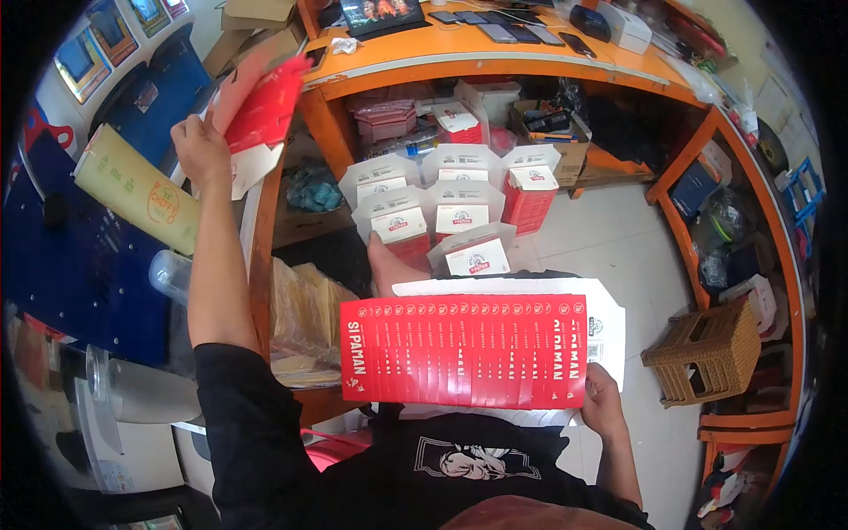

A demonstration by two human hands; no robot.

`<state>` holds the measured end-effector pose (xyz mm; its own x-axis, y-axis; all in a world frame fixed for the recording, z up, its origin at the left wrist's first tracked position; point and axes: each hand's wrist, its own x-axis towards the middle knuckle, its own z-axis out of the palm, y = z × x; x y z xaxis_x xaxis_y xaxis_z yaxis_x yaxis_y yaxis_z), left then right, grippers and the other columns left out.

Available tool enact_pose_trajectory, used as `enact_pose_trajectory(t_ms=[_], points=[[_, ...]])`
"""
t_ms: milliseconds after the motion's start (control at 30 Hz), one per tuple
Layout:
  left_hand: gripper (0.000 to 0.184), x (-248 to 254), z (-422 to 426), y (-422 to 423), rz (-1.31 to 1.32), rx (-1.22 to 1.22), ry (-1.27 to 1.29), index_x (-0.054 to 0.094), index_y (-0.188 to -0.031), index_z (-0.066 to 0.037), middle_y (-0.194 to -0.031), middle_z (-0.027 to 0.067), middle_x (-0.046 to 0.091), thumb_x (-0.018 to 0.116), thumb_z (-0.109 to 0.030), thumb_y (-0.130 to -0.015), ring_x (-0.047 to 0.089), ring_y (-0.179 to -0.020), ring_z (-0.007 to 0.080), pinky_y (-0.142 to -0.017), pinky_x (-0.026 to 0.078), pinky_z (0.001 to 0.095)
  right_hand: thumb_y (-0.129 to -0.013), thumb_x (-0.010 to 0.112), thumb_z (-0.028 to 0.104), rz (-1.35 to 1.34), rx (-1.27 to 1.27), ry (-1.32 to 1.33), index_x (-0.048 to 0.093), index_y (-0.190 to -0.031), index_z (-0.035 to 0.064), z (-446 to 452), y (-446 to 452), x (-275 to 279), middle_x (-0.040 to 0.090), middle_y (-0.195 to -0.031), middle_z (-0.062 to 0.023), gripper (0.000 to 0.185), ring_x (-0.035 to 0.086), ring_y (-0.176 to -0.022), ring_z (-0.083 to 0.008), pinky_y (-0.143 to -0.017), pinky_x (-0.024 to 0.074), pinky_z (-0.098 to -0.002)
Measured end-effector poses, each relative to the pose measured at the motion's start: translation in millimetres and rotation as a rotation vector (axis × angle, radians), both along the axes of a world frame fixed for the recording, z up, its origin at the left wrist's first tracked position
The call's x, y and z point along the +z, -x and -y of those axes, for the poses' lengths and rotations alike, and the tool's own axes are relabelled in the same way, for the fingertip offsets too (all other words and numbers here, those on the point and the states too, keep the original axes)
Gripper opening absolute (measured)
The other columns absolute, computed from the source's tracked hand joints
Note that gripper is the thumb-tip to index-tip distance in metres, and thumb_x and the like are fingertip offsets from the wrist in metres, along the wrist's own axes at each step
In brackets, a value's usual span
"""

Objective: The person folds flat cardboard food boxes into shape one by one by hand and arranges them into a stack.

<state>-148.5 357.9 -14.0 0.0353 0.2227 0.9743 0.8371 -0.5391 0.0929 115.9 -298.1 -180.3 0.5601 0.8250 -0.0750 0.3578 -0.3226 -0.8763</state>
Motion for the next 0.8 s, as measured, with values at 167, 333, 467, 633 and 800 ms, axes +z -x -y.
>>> enact_pose_trajectory(t_ms=[167,333,467,633,800], points=[[0.004,21.4,0.7,-11.0,-0.511,-0.009,-0.113,0.063,-0.085,-0.011,-0.097,0.0065,0.062,0.064,-0.015,-0.087,0.065,-0.087,0.03,-0.069,0.051,0.0444,-0.095,0.064,0.004,-0.066,-0.022,-0.035,0.066,-0.108,-0.0026,-9.1,4.2,5.2,0.063,-0.103,-0.0127,0.015,0.063,-0.1,-0.0221,-0.089,0.0497,-0.0337],[0.006,31.8,10.3,-40.0,-0.623,-0.03,-0.217,0.062,-0.09,-0.014,-0.094,0.0041,0.06,0.061,-0.013,-0.084,0.064,-0.087,0.025,-0.07,0.051,0.041,-0.095,0.066,0.006,0.019,0.017,0.007,0.067,-0.109,-0.003,-11.4,0.5,5.7,0.064,-0.105,-0.0131,0.017,0.063,-0.099,-0.0211,-0.089,0.0498,-0.0339],[0.012,44.1,3.5,-44.2,-0.487,0.106,-0.108,0.064,-0.095,-0.014,-0.101,0.0055,0.062,0.059,-0.01,-0.086,0.064,-0.089,0.0275,-0.071,0.054,0.0415,-0.095,0.067,0.007,-0.006,0.008,0.002,0.066,-0.111,-0.0033,-9.7,1.0,6.6,0.065,-0.106,-0.0127,0.019,0.063,-0.1,-0.0202,-0.09,0.0495,-0.0336],[0.009,32.4,-5.8,-41.8,-0.237,0.115,-0.094,0.065,-0.093,-0.012,-0.099,0.0088,0.063,0.06,-0.011,-0.086,0.065,-0.091,0.0327,-0.073,0.056,0.0448,-0.094,0.067,0.005,-0.093,-0.033,-0.059,0.066,-0.11,-0.0032,-10.3,4.8,0.7,0.065,-0.107,-0.0121,0.018,0.063,-0.101,-0.0204,-0.09,0.0494,-0.0332],[0.006,39.4,-15.9,-20.4,-0.23,0.302,-0.028,0.066,-0.089,-0.009,-0.098,0.0134,0.064,0.061,-0.013,-0.088,0.065,-0.091,0.0367,-0.075,0.056,0.0449,-0.094,0.067,0.005,-0.095,-0.034,-0.018,0.066,-0.111,-0.0033,-7.4,4.9,-1.2,0.065,-0.109,-0.012,0.018,0.063,-0.103,-0.02,-0.092,0.0492,-0.0331]])
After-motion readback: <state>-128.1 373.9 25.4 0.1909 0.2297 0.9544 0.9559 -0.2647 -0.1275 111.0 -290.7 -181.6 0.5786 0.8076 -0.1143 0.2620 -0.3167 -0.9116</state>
